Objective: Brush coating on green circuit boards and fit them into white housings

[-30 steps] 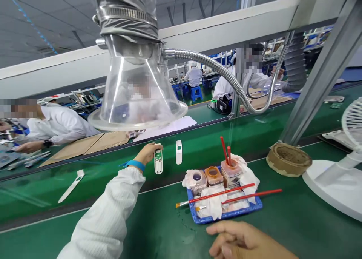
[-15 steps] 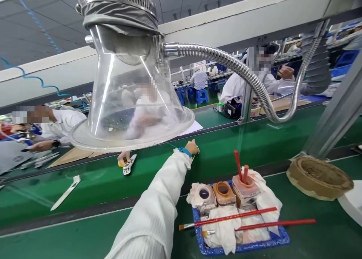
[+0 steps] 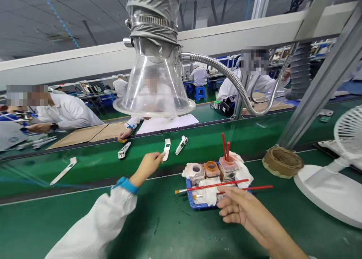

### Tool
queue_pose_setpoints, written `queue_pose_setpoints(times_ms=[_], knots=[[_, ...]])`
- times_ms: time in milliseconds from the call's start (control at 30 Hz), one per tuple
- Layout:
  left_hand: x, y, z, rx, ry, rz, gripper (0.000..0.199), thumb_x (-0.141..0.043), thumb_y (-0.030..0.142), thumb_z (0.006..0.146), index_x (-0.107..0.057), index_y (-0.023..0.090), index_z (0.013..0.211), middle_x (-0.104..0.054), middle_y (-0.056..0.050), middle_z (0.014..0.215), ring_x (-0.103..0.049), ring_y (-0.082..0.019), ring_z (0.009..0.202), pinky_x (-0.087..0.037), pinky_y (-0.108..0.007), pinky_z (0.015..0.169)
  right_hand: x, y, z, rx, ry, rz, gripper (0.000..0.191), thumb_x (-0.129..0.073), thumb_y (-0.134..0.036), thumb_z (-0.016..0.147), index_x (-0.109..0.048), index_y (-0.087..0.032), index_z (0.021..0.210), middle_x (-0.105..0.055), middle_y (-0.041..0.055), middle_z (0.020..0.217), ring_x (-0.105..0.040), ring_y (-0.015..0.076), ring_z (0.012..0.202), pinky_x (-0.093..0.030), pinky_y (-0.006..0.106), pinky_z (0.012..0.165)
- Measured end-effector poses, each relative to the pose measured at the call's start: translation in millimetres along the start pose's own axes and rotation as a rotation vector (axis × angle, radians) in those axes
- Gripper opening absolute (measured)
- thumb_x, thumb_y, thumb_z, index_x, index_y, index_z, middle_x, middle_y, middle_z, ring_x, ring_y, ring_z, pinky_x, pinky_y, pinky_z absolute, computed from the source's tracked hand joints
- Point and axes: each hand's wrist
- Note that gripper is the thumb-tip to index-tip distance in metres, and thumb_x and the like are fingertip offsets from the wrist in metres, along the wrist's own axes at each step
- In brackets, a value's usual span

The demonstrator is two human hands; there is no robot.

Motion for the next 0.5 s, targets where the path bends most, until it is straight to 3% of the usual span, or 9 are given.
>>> queue_pose_setpoints(times_ms=[33, 100, 167, 233, 333, 500], knots=[[3.6, -8.8, -25.7, 0.018, 0.022, -0.021, 0.040, -0.053, 0.046, 0.083, -0.058, 0.017, 0.055, -0.052, 0.003, 0.047, -0.055, -0.015, 0.051, -0.044, -0.029, 0.058, -2.3, -1.4, -0.3, -0.020, 0.022, 0.044, 0.037, -0.063, -0.030, 0.081, -0.049, -0.010, 0.110, -0.068, 0.0080, 0.073, -0.063, 0.0143, 0.058, -0.054, 0.024, 0.055], [5.8, -24.6, -74.8, 0.049, 0.038, -0.072, 0.041, -0.053, 0.048, 0.079, -0.059, 0.019, 0.051, -0.049, 0.002, 0.038, -0.052, -0.017, 0.043, -0.041, -0.029, 0.051, -6.9, -2.1, 0.5, -0.060, 0.049, 0.114, 0.031, -0.062, -0.023, 0.082, -0.050, -0.009, 0.107, -0.069, 0.0104, 0.077, -0.064, 0.0144, 0.057, -0.055, 0.024, 0.055], [3.0, -36.4, -116.7, 0.072, 0.045, -0.139, 0.034, -0.054, 0.047, 0.078, -0.066, 0.019, 0.062, -0.063, -0.002, 0.050, -0.058, -0.020, 0.049, -0.044, -0.030, 0.055, -11.5, -2.1, 2.9, -0.079, 0.064, 0.166, 0.023, -0.059, -0.019, 0.084, -0.051, -0.008, 0.102, -0.070, 0.0113, 0.082, -0.065, 0.0134, 0.057, -0.056, 0.023, 0.056], [-2.4, -43.9, -149.8, 0.090, 0.043, -0.198, 0.028, -0.056, 0.043, 0.076, -0.071, 0.020, 0.082, -0.073, -0.005, 0.072, -0.066, -0.024, 0.066, -0.048, -0.032, 0.063, -16.1, -3.1, 5.8, -0.089, 0.074, 0.204, 0.014, -0.055, -0.017, 0.086, -0.051, -0.009, 0.097, -0.070, 0.0109, 0.082, -0.065, 0.0120, 0.056, -0.056, 0.021, 0.056], [-11.1, -49.3, -186.9, 0.136, 0.060, -0.318, 0.028, -0.057, 0.040, 0.077, -0.072, 0.023, 0.094, -0.073, -0.007, 0.096, -0.067, -0.026, 0.087, -0.052, -0.035, 0.074, -20.0, -5.1, 9.1, -0.090, 0.087, 0.248, 0.002, -0.049, -0.013, 0.089, -0.048, -0.013, 0.091, -0.071, 0.0071, 0.076, -0.065, 0.0100, 0.052, -0.056, 0.016, 0.053], [-18.2, -56.7, -231.7, 0.158, 0.208, -0.555, 0.027, -0.058, 0.023, 0.073, -0.073, 0.028, 0.094, -0.067, -0.005, 0.113, -0.057, -0.026, 0.111, -0.039, -0.040, 0.100, 4.3, 8.5, 31.4, -0.100, 0.035, 0.222, 0.015, -0.040, -0.005, 0.090, -0.048, -0.017, 0.091, -0.071, 0.0055, 0.071, -0.068, 0.0116, 0.063, -0.057, 0.012, 0.056]])
Point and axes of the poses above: each hand's wrist, its own z-axis towards the middle knuckle, its own x-axis out of the back of the hand, y = z × x
